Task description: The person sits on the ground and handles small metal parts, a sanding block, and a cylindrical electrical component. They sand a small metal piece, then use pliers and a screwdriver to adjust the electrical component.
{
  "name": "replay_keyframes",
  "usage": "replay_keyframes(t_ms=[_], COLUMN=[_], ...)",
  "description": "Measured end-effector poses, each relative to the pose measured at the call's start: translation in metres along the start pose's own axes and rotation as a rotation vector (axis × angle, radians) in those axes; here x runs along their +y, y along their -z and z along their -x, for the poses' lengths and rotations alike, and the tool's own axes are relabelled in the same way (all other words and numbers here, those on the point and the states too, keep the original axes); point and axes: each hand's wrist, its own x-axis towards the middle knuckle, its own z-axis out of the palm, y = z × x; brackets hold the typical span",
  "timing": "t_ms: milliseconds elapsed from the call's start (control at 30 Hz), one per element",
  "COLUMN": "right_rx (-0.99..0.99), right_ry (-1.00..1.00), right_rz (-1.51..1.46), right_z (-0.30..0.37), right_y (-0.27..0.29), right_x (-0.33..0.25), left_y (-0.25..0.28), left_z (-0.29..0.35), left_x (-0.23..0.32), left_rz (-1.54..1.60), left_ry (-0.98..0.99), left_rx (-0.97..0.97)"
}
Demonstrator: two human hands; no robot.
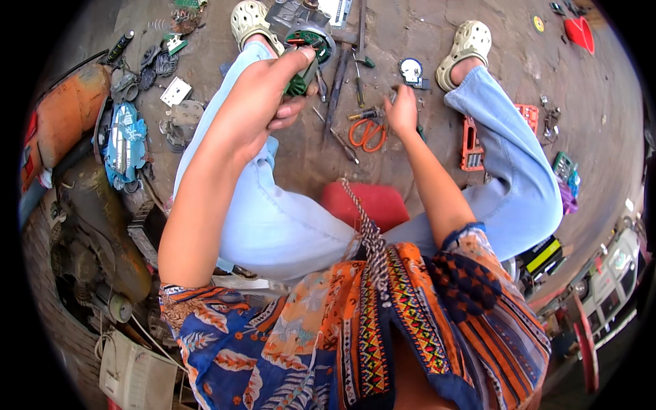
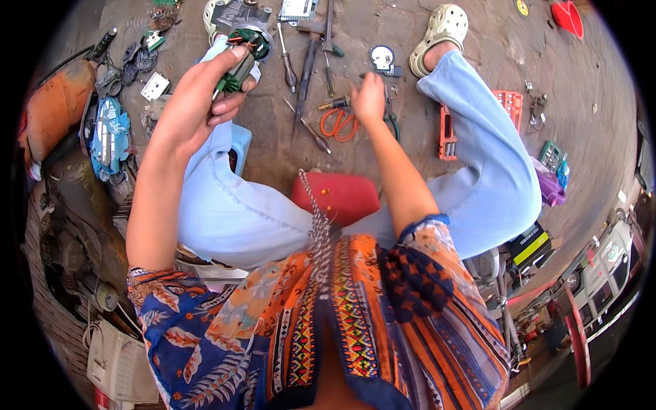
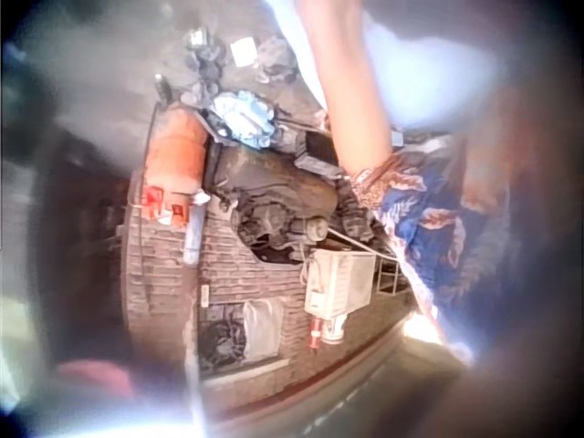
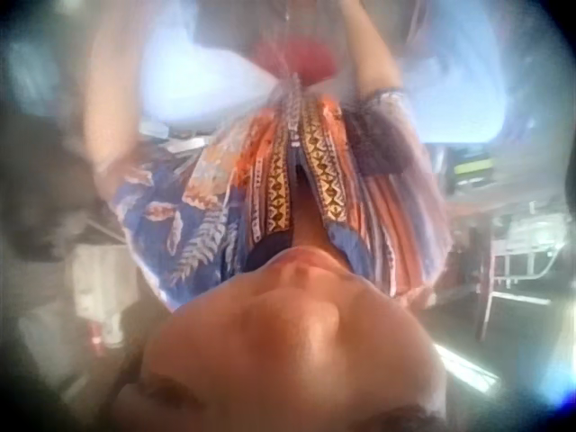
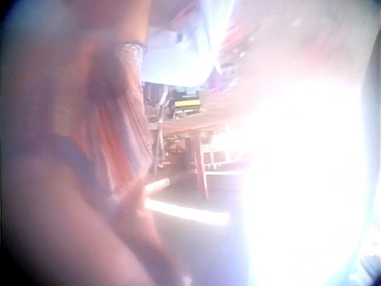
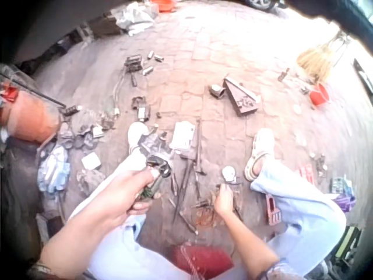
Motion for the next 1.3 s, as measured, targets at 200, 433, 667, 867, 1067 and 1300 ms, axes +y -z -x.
replay_keyframes(t_ms=[200, 433, 667, 867, 1067, 1300], right_rx=[-0.006, -0.193, -0.245, -0.271, -0.569, -0.316], right_ry=[0.103, -0.035, 0.013, -0.097, -0.105, 0.058], right_rz=[0.115, 0.395, 0.059, 0.053, 0.308, 0.086], right_z=[-0.076, -0.071, -0.080, -0.094, -0.090, -0.016], right_y=[-0.039, -0.016, -0.027, -0.068, -0.054, 0.068], right_x=[-0.023, -0.015, -0.021, -0.027, -0.019, -0.040], left_y=[-0.005, -0.003, -0.014, -0.020, -0.021, -0.007], left_z=[0.005, -0.004, -0.014, -0.012, -0.011, -0.020], left_x=[0.004, -0.002, -0.002, -0.018, -0.017, -0.027], left_rz=[-0.003, -0.206, -0.171, -0.272, -0.417, -0.718], left_ry=[0.039, 0.006, -0.011, -0.135, -0.206, -0.344], left_rx=[0.118, 0.132, 0.050, 0.133, 0.158, 0.223])
